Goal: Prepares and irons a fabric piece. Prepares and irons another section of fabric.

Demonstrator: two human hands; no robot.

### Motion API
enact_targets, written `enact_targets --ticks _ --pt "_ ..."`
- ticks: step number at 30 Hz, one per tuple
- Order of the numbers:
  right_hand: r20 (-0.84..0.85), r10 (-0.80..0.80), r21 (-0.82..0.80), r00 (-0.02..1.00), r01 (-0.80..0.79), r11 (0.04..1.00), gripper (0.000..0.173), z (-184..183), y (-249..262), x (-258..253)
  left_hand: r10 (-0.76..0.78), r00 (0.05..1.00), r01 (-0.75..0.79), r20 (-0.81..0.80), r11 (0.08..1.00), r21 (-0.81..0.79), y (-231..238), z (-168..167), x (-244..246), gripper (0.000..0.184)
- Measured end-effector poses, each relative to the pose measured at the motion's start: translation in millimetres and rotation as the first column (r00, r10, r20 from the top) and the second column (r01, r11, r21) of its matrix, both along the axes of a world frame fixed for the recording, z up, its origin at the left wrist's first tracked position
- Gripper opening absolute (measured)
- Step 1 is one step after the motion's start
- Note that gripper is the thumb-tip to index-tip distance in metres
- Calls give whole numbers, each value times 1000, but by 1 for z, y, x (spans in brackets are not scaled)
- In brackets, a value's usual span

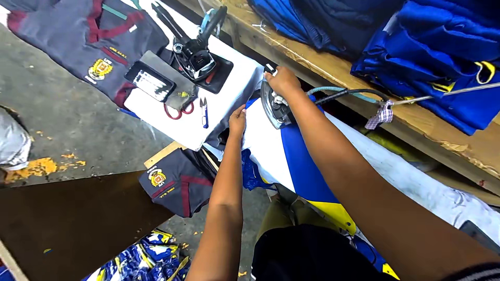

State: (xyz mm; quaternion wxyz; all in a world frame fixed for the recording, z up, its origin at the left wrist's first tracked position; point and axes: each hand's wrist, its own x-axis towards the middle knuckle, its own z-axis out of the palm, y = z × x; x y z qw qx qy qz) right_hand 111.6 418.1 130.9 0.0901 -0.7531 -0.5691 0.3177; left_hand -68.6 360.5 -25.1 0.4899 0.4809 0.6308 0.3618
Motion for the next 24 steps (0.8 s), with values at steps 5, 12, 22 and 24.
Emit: enact_targets --ticks 5,12,22,24 --pt "30 146 -44 989 -145 988 59 3 -60 6 -3 998 5 69 999 -36 4 2 -2 38" --pt "57 167 -140 984 -158 978 56 4 -128 15 -7 996 11 84 999 -38 1 2 -3 38" --pt "49 214 -168 976 -203 965 56 6 -162 8 -86 995 84 -60 996 -33 3 11 -5 38" --pt "36 249 -188 968 -239 953 56 3 -195 13 -126 985 121 -119 992 -47 4 14 -5 39"
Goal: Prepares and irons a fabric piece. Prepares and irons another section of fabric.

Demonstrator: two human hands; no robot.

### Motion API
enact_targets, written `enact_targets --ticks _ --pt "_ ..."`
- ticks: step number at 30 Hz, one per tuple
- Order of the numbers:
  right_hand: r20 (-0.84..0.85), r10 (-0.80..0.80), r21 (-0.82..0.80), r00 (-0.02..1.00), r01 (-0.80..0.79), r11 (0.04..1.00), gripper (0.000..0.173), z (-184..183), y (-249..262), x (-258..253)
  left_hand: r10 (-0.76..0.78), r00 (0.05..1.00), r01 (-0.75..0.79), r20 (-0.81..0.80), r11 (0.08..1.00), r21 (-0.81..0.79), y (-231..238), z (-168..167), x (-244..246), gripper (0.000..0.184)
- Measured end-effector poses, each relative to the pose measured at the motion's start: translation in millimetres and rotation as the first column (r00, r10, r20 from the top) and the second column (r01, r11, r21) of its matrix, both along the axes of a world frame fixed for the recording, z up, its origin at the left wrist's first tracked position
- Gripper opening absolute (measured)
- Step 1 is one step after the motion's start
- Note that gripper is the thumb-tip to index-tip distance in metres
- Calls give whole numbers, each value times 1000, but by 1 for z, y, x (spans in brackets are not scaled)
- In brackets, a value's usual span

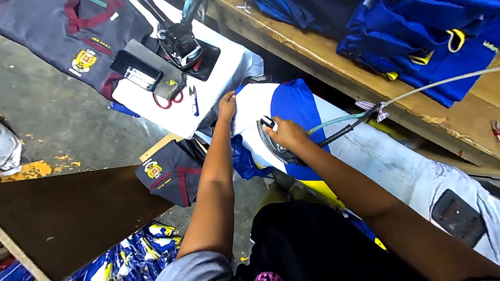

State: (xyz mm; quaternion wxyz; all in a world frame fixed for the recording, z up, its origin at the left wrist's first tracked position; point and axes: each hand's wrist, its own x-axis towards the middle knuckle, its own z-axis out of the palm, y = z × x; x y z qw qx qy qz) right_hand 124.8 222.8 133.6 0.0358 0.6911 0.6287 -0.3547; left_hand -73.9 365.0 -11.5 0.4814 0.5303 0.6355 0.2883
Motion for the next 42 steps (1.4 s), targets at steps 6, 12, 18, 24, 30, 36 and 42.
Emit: enact_targets --ticks 6,12,18,24,30,36,42 --pt "-6 -27 -76 1000 27 997 55 8 -55 23 -30 935 107 -353 974 199 -38 28 -1 50" --pt "21 -101 0 995 101 995 56 -2 -80 28 -130 810 403 -572 831 382 -121 -4 -4 45" --pt "-24 59 -98 998 -61 993 55 0 -94 19 -173 739 471 -651 824 316 -117 -18 -14 48" --pt "-72 -39 -165 997 27 986 54 22 -131 62 -198 769 427 -608 866 258 -116 13 -3 50" --pt "36 -321 -72 946 323 944 54 21 -160 125 -441 732 640 -519 707 301 -75 51 96 46" --pt "92 -438 38 894 437 899 57 4 -119 135 -639 449 832 -625 554 32 -12 36 209 56" --pt "106 -394 -55 913 401 914 56 -3 -106 130 -624 365 800 -691 590 -111 -7 13 222 62"
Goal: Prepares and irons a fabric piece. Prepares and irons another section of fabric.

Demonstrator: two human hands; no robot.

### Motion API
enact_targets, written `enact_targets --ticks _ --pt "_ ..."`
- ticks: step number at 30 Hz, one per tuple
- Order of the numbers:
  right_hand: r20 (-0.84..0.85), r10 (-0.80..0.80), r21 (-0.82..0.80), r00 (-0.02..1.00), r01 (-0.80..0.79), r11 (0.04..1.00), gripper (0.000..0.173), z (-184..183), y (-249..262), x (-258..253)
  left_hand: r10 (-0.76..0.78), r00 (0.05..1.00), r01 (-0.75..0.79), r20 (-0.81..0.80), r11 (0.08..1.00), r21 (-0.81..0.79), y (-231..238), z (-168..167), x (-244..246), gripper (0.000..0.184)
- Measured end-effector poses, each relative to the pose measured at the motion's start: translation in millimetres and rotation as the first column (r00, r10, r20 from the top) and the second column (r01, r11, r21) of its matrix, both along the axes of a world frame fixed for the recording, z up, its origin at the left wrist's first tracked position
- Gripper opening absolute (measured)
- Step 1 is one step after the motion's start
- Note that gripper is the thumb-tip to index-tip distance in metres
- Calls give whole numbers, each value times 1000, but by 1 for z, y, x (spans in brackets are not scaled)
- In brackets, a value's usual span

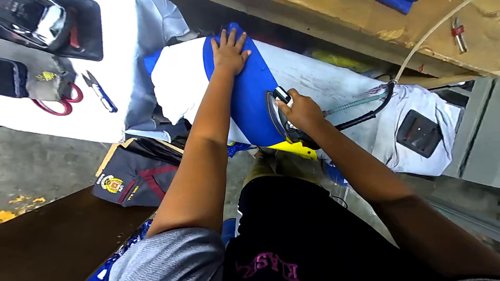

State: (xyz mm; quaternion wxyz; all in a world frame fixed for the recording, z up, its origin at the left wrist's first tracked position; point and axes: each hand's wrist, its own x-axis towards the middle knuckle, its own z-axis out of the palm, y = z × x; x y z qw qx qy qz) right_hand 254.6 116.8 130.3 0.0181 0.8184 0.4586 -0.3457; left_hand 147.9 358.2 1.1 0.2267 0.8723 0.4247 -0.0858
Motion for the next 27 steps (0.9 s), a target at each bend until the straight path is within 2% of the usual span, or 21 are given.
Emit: enact_targets --ticks 4,7,15,19,21,24,27 --pt "20 161 -83 987 -158 984 57 9 -22 8 -4 1000 4 -15 1000 1 4 3 0 62" --pt "18 283 -50 959 -282 958 55 8 -55 18 1 1000 -1 -31 1000 -1 5 3 2 63" --pt "-112 390 -199 914 -405 892 56 17 -123 63 3 999 -4 -45 1000 -7 4 9 3 63" --pt "-63 356 -207 932 -361 909 55 30 -137 82 47 989 -55 140 997 58 -8 14 -4 63" --pt "-13 313 -118 950 -313 943 56 32 -141 88 64 963 -96 263 989 111 -20 21 -14 64" --pt "20 279 19 960 -279 960 57 26 -134 95 122 881 -212 456 965 152 -49 32 -47 65" --pt "21 282 74 959 -283 956 57 11 -119 96 271 770 -410 578 904 123 -96 42 -101 67"
